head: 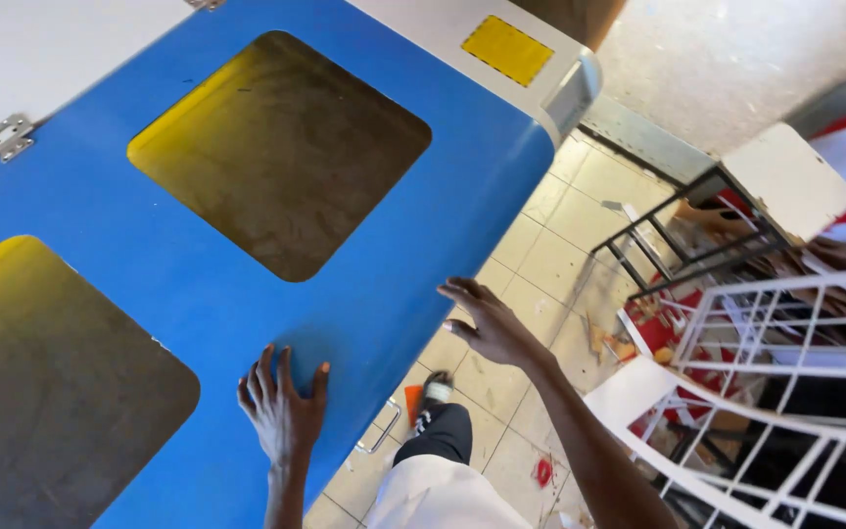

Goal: The person aligns white signs with orange text on a metal workbench using a glowing orange laser line as a guide. They repeatedly adjust the position of the signs to ensure they are straight and properly spaced.

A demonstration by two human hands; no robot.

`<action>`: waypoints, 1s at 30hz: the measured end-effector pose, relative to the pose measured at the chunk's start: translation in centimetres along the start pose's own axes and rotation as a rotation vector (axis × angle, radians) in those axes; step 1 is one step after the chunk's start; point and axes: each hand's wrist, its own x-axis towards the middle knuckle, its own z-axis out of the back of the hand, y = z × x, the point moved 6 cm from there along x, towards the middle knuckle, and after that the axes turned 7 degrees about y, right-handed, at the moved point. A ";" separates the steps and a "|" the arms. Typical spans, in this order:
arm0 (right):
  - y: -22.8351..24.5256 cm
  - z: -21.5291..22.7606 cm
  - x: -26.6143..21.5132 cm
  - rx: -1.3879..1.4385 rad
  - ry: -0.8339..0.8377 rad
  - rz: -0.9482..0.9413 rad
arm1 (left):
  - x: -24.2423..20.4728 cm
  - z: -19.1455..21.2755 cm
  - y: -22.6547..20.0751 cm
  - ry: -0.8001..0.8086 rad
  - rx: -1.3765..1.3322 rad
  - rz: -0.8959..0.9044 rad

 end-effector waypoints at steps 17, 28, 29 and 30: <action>-23.1 19.9 23.6 -0.277 0.077 0.269 | 20.4 -14.4 -26.6 -0.131 -0.237 0.079; -29.5 25.8 22.0 0.092 0.240 0.458 | 25.0 -22.9 -45.7 -0.085 -0.228 0.186; -30.4 26.5 21.9 0.209 0.254 0.446 | 25.0 -22.6 -46.3 -0.074 -0.235 0.226; -31.2 27.2 21.9 0.326 0.270 0.430 | 25.0 -22.4 -47.0 -0.064 -0.243 0.267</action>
